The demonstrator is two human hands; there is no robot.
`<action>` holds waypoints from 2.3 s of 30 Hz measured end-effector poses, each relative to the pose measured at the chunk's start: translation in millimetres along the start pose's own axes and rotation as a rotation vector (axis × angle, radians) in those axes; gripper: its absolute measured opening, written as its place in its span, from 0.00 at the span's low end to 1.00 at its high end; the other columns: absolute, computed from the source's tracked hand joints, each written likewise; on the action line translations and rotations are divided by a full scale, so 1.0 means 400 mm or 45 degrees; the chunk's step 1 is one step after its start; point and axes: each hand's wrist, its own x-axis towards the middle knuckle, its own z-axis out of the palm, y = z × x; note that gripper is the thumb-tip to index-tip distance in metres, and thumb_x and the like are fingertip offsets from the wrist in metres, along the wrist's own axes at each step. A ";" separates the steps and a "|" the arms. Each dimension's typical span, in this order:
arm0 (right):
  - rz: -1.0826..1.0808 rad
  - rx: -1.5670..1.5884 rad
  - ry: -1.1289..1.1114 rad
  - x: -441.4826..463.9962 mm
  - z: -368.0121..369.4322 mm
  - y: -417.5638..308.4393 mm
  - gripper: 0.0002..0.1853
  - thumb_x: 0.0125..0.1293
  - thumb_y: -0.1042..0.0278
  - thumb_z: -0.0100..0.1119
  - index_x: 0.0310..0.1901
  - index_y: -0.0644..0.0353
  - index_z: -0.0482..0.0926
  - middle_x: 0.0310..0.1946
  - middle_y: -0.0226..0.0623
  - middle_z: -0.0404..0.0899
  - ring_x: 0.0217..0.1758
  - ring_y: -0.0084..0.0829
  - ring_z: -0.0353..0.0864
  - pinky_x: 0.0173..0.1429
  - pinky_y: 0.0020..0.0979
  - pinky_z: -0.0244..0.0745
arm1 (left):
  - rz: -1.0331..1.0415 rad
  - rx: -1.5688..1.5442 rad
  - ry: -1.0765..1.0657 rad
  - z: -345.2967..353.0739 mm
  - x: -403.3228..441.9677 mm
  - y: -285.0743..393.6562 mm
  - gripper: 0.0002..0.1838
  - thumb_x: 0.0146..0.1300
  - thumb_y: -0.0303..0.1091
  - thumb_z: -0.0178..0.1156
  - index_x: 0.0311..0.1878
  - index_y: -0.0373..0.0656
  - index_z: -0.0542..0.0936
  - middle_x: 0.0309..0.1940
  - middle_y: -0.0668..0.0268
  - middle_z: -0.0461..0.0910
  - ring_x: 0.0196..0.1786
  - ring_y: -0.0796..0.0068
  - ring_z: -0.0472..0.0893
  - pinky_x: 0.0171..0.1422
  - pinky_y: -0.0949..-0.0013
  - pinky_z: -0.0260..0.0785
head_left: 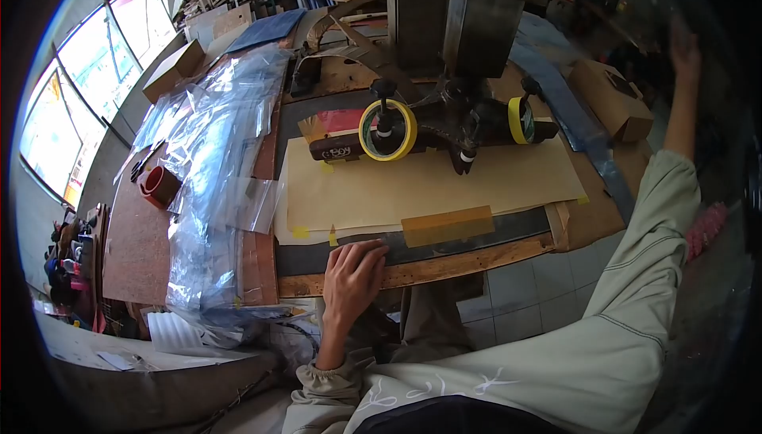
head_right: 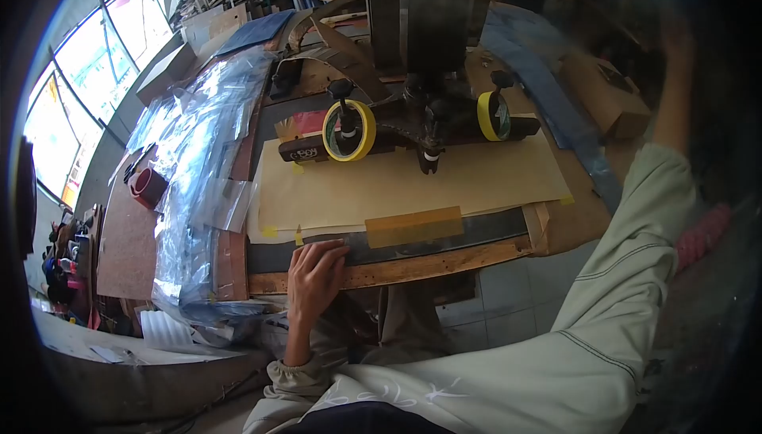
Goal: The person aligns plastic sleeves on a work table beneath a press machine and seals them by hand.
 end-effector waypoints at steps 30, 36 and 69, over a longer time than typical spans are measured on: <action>-0.685 -0.346 0.646 -0.146 0.577 0.348 0.24 0.78 0.66 0.35 0.72 0.64 0.60 0.75 0.44 0.58 0.79 0.43 0.54 0.82 0.50 0.44 | 0.084 0.052 0.086 0.016 -0.007 0.008 0.08 0.60 0.29 0.64 0.42 0.46 0.83 0.41 0.71 0.83 0.43 0.71 0.82 0.46 0.67 0.72; -0.561 -0.039 0.260 -0.545 0.913 0.780 0.19 0.74 0.61 0.48 0.62 0.59 0.71 0.56 0.37 0.80 0.63 0.31 0.74 0.75 0.46 0.59 | 0.019 -0.273 0.013 0.009 -0.001 0.037 0.14 0.61 0.28 0.64 0.51 0.45 0.82 0.41 0.65 0.85 0.47 0.64 0.84 0.49 0.65 0.74; 0.735 -0.470 1.432 -0.392 1.269 1.276 0.38 0.71 0.78 0.46 0.76 0.49 0.38 0.52 0.57 0.78 0.40 0.44 0.88 0.31 0.35 0.89 | -0.140 -0.226 -0.946 -0.165 -0.171 -0.021 0.24 0.63 0.51 0.63 0.52 0.42 0.75 0.50 0.57 0.77 0.49 0.51 0.81 0.51 0.56 0.75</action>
